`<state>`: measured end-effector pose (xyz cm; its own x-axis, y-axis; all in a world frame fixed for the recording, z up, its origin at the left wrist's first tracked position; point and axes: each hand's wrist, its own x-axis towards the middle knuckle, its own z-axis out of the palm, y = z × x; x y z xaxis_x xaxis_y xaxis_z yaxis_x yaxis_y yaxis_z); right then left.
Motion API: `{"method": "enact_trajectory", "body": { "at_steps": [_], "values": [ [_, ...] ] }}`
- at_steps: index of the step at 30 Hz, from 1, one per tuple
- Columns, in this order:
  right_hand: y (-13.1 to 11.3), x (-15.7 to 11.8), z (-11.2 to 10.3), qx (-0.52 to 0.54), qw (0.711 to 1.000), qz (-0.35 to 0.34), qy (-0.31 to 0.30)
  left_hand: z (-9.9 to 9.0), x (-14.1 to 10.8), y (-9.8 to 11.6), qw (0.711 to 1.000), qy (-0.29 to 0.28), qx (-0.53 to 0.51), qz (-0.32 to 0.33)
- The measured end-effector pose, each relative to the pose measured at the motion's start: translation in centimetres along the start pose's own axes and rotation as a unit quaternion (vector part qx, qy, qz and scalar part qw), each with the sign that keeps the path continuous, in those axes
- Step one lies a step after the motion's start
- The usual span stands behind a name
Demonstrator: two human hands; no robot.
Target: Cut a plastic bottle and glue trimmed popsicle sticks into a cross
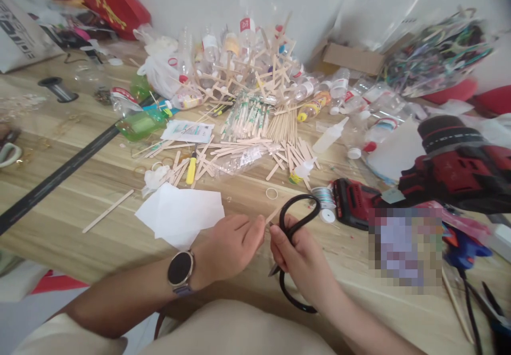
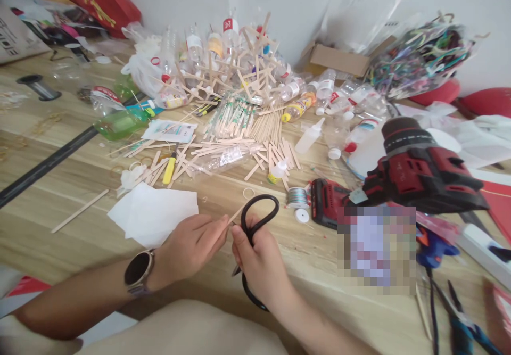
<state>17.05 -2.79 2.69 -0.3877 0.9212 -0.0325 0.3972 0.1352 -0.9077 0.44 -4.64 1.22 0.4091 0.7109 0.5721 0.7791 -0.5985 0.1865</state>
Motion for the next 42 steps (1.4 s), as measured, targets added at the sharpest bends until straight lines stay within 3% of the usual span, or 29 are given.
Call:
{"method": "enact_trajectory", "body": {
  "at_steps": [2, 3, 4, 6, 7, 9, 12, 14, 16, 17, 19, 22, 24, 26, 27, 29, 31, 33, 35, 36, 38, 40, 42],
  "values": [
    [0.7, 0.0, -0.5, -0.107, 0.986, -0.115, 0.06, -0.6, 0.5, 0.2, 0.993, -0.056, -0.077, -0.07],
    [1.2, 0.1, -0.9, -0.179, 0.959, -0.195, 0.098, -0.9, 0.8, 0.3, 0.978, -0.098, -0.132, -0.127],
    [1.6, 0.3, -1.2, -0.242, 0.93, -0.257, 0.099, -1.2, 1.1, 0.4, 0.956, -0.137, -0.184, -0.183],
    [2.3, 0.6, -1.7, -0.309, 0.896, -0.307, 0.089, -1.5, 1.3, 0.5, 0.918, -0.19, -0.238, -0.255],
    [2.4, 0.7, -1.7, -0.319, 0.892, -0.309, 0.084, -1.4, 1.3, 0.4, 0.915, -0.2, -0.234, -0.262],
    [2.0, 0.8, -1.3, -0.313, 0.901, -0.288, 0.085, -0.9, 0.9, 0.3, 0.941, -0.188, -0.178, -0.217],
    [1.1, 0.5, -0.2, -0.247, 0.951, -0.181, 0.048, -0.1, 0.1, 0.1, 0.981, -0.144, -0.078, -0.106],
    [0.9, 0.3, 0.0, -0.226, 0.964, -0.138, 0.03, 0.0, 0.1, 0.1, 0.985, -0.135, -0.068, -0.088],
    [1.4, 0.3, -0.3, -0.289, 0.933, -0.204, 0.066, -0.3, 0.4, 0.1, 0.972, -0.154, -0.115, -0.138],
    [1.8, 0.4, -0.6, -0.338, 0.898, -0.265, 0.092, -0.5, 0.7, 0.1, 0.956, -0.171, -0.154, -0.183],
    [2.6, 0.5, -1.3, -0.379, 0.863, -0.321, 0.097, -1.0, 1.4, 0.1, 0.913, -0.199, -0.239, -0.265],
    [3.4, 0.7, -1.8, -0.393, 0.852, -0.335, 0.086, -1.4, 1.9, 0.2, 0.873, -0.208, -0.301, -0.323],
    [3.4, 0.8, -1.7, -0.391, 0.853, -0.335, 0.085, -1.5, 1.8, 0.2, 0.871, -0.208, -0.3, -0.328],
    [3.0, 1.0, -1.5, -0.385, 0.857, -0.332, 0.088, -1.3, 1.6, 0.4, 0.892, -0.207, -0.259, -0.306],
    [2.7, 1.0, -1.3, -0.377, 0.864, -0.321, 0.09, -1.2, 1.4, 0.4, 0.913, -0.199, -0.22, -0.28],
    [1.7, 1.1, -0.9, -0.314, 0.911, -0.256, 0.077, -0.8, 0.9, 0.4, 0.959, -0.166, -0.121, -0.195],
    [0.7, 1.0, -0.5, -0.149, 0.983, -0.105, 0.015, -0.3, 0.4, 0.3, 0.988, -0.118, -0.035, -0.097],
    [-0.1, 0.8, -0.2, 0.017, 0.998, 0.036, -0.042, 0.1, 0.0, 0.1, 0.996, -0.077, 0.019, -0.027],
    [-0.3, 0.6, -0.1, 0.083, 0.991, 0.09, -0.06, 0.3, -0.2, 0.0, 0.998, -0.056, 0.038, 0.0],
    [-0.2, 0.5, -0.2, 0.068, 0.993, 0.078, -0.049, 0.3, -0.2, 0.1, 0.998, -0.056, 0.03, -0.004],
    [0.6, 0.4, -0.5, -0.051, 0.998, -0.033, 0.007, -0.1, 0.1, 0.3, 0.995, -0.078, -0.023, -0.054],
    [1.6, 0.4, -1.1, -0.217, 0.954, -0.194, 0.067, -0.7, 0.6, 0.6, 0.976, -0.126, -0.104, -0.147],
    [2.5, 0.5, -1.5, -0.306, 0.904, -0.284, 0.087, -1.1, 1.1, 0.8, 0.943, -0.179, -0.163, -0.23]
  ]
}}
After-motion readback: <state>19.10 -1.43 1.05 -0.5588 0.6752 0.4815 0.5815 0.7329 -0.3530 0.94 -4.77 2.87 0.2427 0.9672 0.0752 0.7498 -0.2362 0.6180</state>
